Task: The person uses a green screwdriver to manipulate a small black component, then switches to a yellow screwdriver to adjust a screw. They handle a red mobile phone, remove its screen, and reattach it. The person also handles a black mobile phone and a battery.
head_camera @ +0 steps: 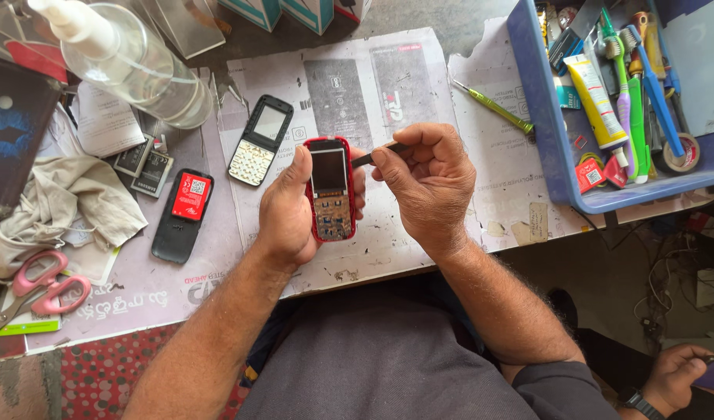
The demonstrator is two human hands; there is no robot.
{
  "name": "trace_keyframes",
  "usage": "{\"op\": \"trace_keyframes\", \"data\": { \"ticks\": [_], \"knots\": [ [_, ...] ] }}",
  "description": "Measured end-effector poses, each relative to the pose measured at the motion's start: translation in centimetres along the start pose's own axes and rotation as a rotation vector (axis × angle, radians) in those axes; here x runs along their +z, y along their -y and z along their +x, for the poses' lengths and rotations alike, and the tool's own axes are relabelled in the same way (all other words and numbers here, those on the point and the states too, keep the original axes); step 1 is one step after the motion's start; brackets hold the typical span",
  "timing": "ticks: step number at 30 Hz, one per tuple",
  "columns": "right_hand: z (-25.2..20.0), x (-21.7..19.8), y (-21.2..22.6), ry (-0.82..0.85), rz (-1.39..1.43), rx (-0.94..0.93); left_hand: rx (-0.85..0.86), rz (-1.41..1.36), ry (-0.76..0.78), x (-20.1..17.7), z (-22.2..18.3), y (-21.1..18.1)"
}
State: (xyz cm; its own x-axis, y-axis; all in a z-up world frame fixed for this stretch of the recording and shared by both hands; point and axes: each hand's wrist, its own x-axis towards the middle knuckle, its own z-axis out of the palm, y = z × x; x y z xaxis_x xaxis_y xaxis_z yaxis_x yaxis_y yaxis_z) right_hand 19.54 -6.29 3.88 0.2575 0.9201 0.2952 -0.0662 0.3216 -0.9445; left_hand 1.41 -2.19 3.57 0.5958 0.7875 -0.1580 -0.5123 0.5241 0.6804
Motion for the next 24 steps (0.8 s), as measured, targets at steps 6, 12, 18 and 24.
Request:
{"op": "trace_keyframes", "data": {
  "ticks": [6, 12, 18, 24],
  "knots": [
    [0.18, -0.17, -0.22, -0.012, -0.037, -0.013, -0.035, 0.041, -0.053, -0.14, -0.02, 0.22],
    [0.16, -0.28, -0.24, -0.024, -0.057, -0.026, -0.025, 0.087, -0.065, -0.16, 0.09, 0.48],
    [0.16, -0.25, -0.18, -0.031, -0.091, -0.054, 0.023, 0.096, -0.004, -0.05, 0.05, 0.23],
    [0.28, -0.03, -0.29, -0.018, -0.136, -0.071, 0.010, 0.130, -0.022, 0.06, 0.07, 0.29]
  ]
}}
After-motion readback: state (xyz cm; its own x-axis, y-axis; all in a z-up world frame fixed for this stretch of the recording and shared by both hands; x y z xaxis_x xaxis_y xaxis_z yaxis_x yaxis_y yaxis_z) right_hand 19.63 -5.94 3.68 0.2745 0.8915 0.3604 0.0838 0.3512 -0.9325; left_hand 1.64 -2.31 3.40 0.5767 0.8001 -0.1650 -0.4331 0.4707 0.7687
